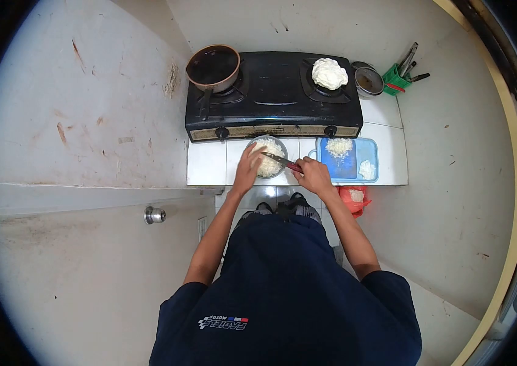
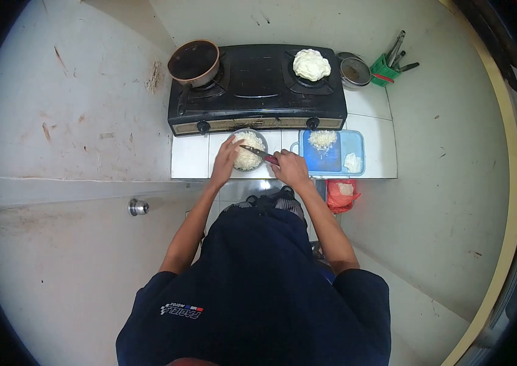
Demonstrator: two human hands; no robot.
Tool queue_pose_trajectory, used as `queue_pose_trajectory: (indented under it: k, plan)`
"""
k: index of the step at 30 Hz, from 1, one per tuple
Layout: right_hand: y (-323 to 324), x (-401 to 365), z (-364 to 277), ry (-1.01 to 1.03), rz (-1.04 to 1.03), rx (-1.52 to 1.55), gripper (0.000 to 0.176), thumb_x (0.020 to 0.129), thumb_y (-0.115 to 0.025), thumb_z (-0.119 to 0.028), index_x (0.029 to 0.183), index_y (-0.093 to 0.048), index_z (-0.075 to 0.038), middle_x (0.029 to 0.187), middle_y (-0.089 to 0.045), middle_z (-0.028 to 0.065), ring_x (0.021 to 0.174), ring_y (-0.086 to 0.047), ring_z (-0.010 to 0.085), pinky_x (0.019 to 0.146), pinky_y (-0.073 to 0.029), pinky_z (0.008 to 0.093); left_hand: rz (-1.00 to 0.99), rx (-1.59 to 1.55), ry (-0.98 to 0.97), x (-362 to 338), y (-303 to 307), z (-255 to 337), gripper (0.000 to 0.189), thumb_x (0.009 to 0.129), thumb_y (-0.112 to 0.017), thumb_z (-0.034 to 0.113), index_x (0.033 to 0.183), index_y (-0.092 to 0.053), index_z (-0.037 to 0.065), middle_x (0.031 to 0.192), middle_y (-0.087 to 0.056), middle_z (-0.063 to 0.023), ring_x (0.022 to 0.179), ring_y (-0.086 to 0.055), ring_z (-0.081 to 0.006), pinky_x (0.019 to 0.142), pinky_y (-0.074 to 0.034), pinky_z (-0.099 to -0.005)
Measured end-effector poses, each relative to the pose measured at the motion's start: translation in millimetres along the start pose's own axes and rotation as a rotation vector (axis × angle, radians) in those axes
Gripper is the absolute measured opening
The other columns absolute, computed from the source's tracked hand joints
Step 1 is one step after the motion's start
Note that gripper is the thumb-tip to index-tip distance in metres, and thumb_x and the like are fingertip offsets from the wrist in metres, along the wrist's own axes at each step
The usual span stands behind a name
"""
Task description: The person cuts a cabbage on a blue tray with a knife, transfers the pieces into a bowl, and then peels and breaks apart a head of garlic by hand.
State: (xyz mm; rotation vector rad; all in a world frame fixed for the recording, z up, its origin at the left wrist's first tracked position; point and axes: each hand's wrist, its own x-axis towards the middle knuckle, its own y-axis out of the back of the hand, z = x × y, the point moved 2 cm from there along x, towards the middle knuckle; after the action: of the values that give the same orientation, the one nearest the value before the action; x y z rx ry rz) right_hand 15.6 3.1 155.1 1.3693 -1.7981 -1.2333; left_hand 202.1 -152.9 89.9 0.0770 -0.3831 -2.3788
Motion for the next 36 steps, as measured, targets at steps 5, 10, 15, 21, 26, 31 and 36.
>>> queue_pose_trajectory:
  k: [5,10,15,21,26,31,36]
  plan:
    - [-5.6,-1.8,-9.8,0.031,0.027,-0.017,0.026,0.082,-0.072,-0.024,0.1,-0.072,-0.006,0.089,-0.067,0.0142,0.086,-0.068,0.0349,0.074,-0.056,0.0461,-0.213,0.381,-0.206,-14.7,-25.3,32.8,0.041,0.104,-0.049,0.042,0.144,-0.057,0.032,0.165,-0.017,-0.0181,0.153,-0.007,-0.0457,0.121,-0.015,-0.0595]
    - [1.4,-7.4,-4.6,0.01,0.002,-0.042,0.025,0.083,-0.073,-0.025,0.1,-0.073,-0.008,0.091,-0.067,0.0128,0.086,-0.068,0.034,0.075,-0.056,0.0452,-0.184,0.568,-0.109,-16.6,-23.0,8.0,0.043,0.105,-0.045,0.045,0.145,-0.055,0.033,0.166,-0.014,-0.0182,0.153,-0.004,-0.0463,0.119,-0.007,-0.0671]
    - [10.2,-13.1,7.1,0.008,-0.048,-0.054,0.025,0.083,-0.073,-0.028,0.098,-0.075,-0.008,0.09,-0.067,0.0116,0.086,-0.067,0.0338,0.076,-0.055,0.0451,-0.159,0.634,-0.037,-8.4,-14.1,-12.1,0.043,0.105,-0.045,0.044,0.145,-0.056,0.032,0.166,-0.014,-0.0192,0.152,-0.005,-0.0472,0.118,-0.009,-0.0688]
    - [-8.8,-7.9,15.9,-0.132,-0.028,0.186,0.031,0.089,-0.07,-0.031,0.102,-0.074,-0.004,0.084,-0.071,0.0175,0.08,-0.069,0.0369,0.073,-0.054,0.0458,0.023,0.552,-0.014,-6.2,-23.1,-8.3,0.046,0.105,-0.044,0.043,0.148,-0.051,0.028,0.165,-0.016,-0.0216,0.152,-0.007,-0.0486,0.117,-0.01,-0.0684]
    - [-20.2,2.0,-5.3,-0.202,-0.108,0.411,0.034,0.092,-0.066,-0.033,0.101,-0.074,-0.001,0.081,-0.071,0.022,0.078,-0.07,0.0381,0.073,-0.054,0.0445,-0.193,0.425,-0.187,-19.2,-39.6,29.2,0.05,0.107,-0.036,0.047,0.153,-0.044,0.031,0.168,-0.007,-0.019,0.152,-0.003,-0.0483,0.119,-0.009,-0.0662]
    - [-34.8,-1.0,1.8,-0.29,-0.23,0.712,0.038,0.097,-0.064,-0.034,0.096,-0.074,0.002,0.07,-0.068,0.007,0.061,-0.06,0.0115,0.058,-0.047,0.0303,-0.093,0.532,-0.115,-17.8,-28.5,11.6,0.05,0.107,-0.032,0.048,0.155,-0.04,0.033,0.168,-0.005,-0.0191,0.152,-0.003,-0.0492,0.117,-0.01,-0.0698]
    - [-33.6,-11.6,7.7,-0.366,-0.244,0.865,0.035,0.1,-0.063,-0.033,0.096,-0.075,0.0,0.069,-0.065,0.0024,0.06,-0.055,0.0076,0.055,-0.042,0.0252,-0.067,0.65,0.008,-10.6,-19.0,-0.3,0.052,0.108,-0.032,0.045,0.158,-0.033,0.033,0.167,-0.002,-0.022,0.149,-0.004,-0.0547,0.114,-0.011,-0.073]
